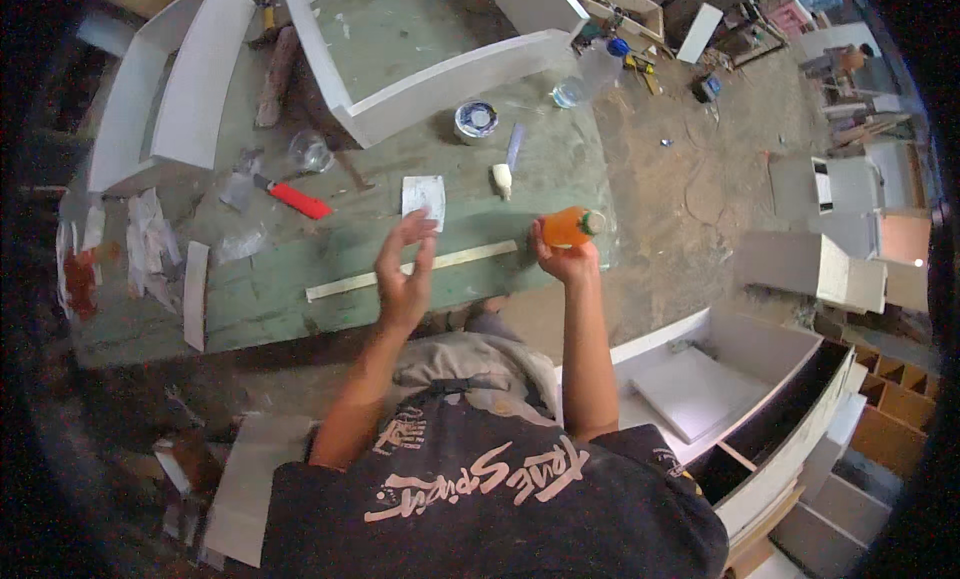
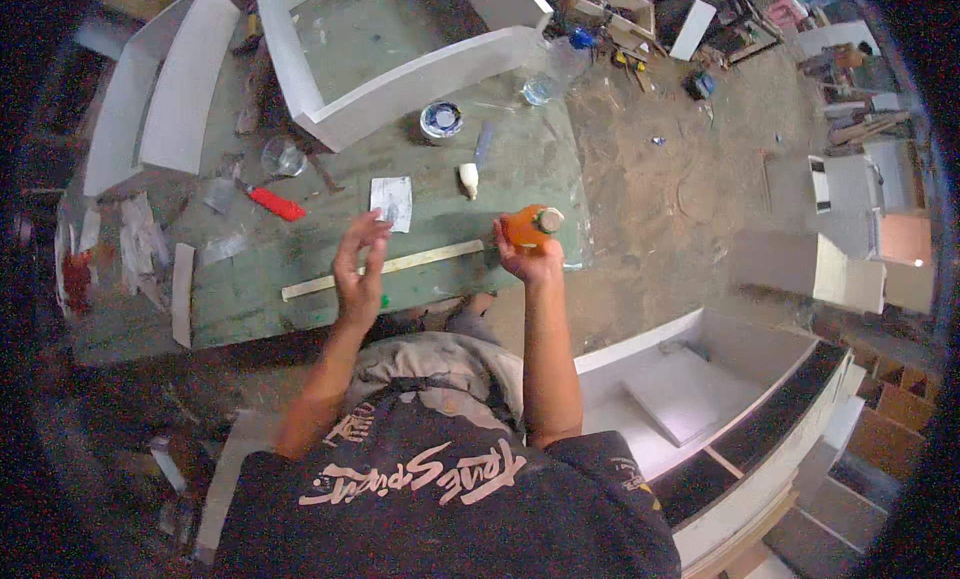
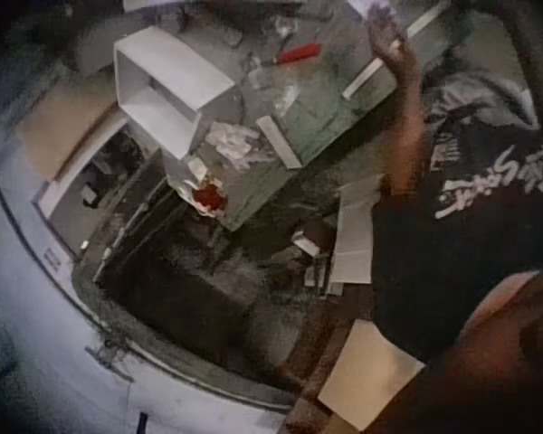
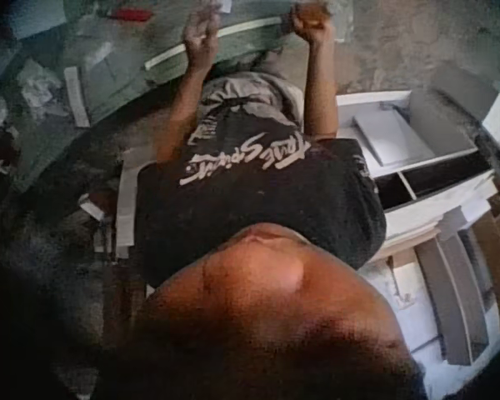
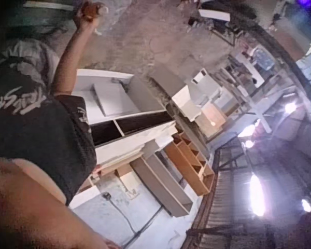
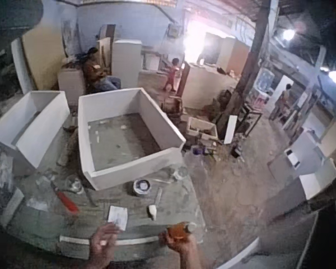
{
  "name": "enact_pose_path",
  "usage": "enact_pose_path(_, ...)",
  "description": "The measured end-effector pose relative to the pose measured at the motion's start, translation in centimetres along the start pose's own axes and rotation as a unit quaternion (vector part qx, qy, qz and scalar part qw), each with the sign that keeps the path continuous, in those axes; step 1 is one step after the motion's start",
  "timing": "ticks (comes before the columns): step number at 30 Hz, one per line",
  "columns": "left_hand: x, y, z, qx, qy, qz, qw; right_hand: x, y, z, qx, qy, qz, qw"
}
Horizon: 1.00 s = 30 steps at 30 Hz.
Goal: The person applies glue from a bottle onto a thin laminate strip and then presses the strip onto the edge of a white wooden cabinet frame.
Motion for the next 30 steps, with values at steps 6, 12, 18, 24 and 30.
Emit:
enact_pose_path(6,2.5,-7.0,1.2,-0.138,0.007,-0.001,0.990,-0.6,0.5,-0.5,-0.063,-0.081,0.037,0.994)
enact_pose_path(12,1.6,-8.4,2.3,-0.199,0.079,0.030,0.976,1.6,2.1,5.2,-0.004,-0.054,0.094,0.994)
enact_pose_path(18,-1.0,-11.3,2.2,-0.110,0.152,0.140,0.972,9.7,-1.4,17.2,-0.356,0.171,0.364,0.844)
enact_pose_path(24,7.2,-8.4,1.4,-0.126,-0.055,0.227,0.964,13.6,-7.4,21.3,-0.551,0.269,0.485,0.624)
enact_pose_path(30,10.3,-6.0,1.8,-0.147,-0.116,0.266,0.946,15.9,-11.4,23.7,-0.620,0.336,0.499,0.504)
Point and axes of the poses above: each hand's wrist, its own z-axis away from the middle knuckle, its own y-axis out of the back of the hand, x = y × z, the point moved 6 cm from there along -z, towards the middle knuckle, and after that the axes turned 11 degrees about y, right-handed, at the moved point
